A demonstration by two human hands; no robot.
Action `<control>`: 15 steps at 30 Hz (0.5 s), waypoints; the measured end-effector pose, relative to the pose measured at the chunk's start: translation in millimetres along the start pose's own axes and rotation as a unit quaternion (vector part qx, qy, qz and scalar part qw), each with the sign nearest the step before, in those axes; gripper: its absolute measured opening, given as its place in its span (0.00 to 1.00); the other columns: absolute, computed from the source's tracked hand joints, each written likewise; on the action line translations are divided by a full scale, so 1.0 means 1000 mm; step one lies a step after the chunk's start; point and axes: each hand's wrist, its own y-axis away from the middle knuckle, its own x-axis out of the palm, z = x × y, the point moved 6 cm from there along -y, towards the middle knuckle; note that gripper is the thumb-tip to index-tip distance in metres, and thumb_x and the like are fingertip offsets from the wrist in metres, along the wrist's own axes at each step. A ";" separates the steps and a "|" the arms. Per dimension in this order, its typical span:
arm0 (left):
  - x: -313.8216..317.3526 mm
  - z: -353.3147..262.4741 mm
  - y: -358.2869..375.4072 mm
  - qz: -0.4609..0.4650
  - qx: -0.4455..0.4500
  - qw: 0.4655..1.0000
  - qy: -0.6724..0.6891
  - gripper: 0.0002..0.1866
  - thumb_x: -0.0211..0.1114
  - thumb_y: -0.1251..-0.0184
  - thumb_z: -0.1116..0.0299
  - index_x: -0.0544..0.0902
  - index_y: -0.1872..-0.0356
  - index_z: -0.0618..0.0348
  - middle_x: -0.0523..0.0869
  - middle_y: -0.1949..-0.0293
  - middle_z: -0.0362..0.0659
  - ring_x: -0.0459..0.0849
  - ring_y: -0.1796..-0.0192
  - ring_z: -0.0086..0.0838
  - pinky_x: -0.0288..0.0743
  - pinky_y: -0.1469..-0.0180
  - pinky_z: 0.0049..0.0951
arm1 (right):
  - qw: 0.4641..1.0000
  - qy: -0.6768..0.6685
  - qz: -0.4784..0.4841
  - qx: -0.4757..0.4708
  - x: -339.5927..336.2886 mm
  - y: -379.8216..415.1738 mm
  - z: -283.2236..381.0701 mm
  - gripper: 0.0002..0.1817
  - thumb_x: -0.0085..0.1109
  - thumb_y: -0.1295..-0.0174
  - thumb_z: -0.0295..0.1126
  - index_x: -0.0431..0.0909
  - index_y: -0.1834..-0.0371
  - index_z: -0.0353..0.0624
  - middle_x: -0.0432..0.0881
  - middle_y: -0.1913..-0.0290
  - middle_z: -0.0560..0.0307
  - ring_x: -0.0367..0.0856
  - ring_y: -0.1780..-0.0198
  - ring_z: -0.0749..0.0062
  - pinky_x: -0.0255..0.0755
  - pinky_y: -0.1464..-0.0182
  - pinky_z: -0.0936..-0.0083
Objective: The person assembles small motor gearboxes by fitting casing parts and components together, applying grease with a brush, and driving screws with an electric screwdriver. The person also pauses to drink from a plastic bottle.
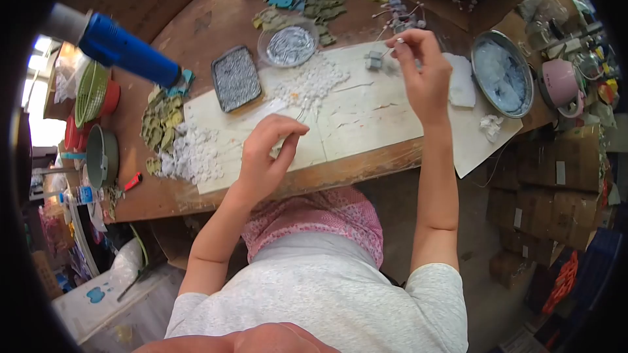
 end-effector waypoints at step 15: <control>0.003 0.025 0.046 0.137 -0.260 0.884 0.362 0.20 0.47 0.21 0.67 0.70 0.34 0.65 0.79 0.43 0.44 0.77 0.43 0.27 0.69 0.38 0.29 | 0.946 -0.209 0.226 0.100 0.111 0.072 0.077 0.12 0.52 0.32 0.18 0.72 0.47 0.34 0.81 0.60 0.54 0.79 0.62 0.78 0.75 0.57 0.82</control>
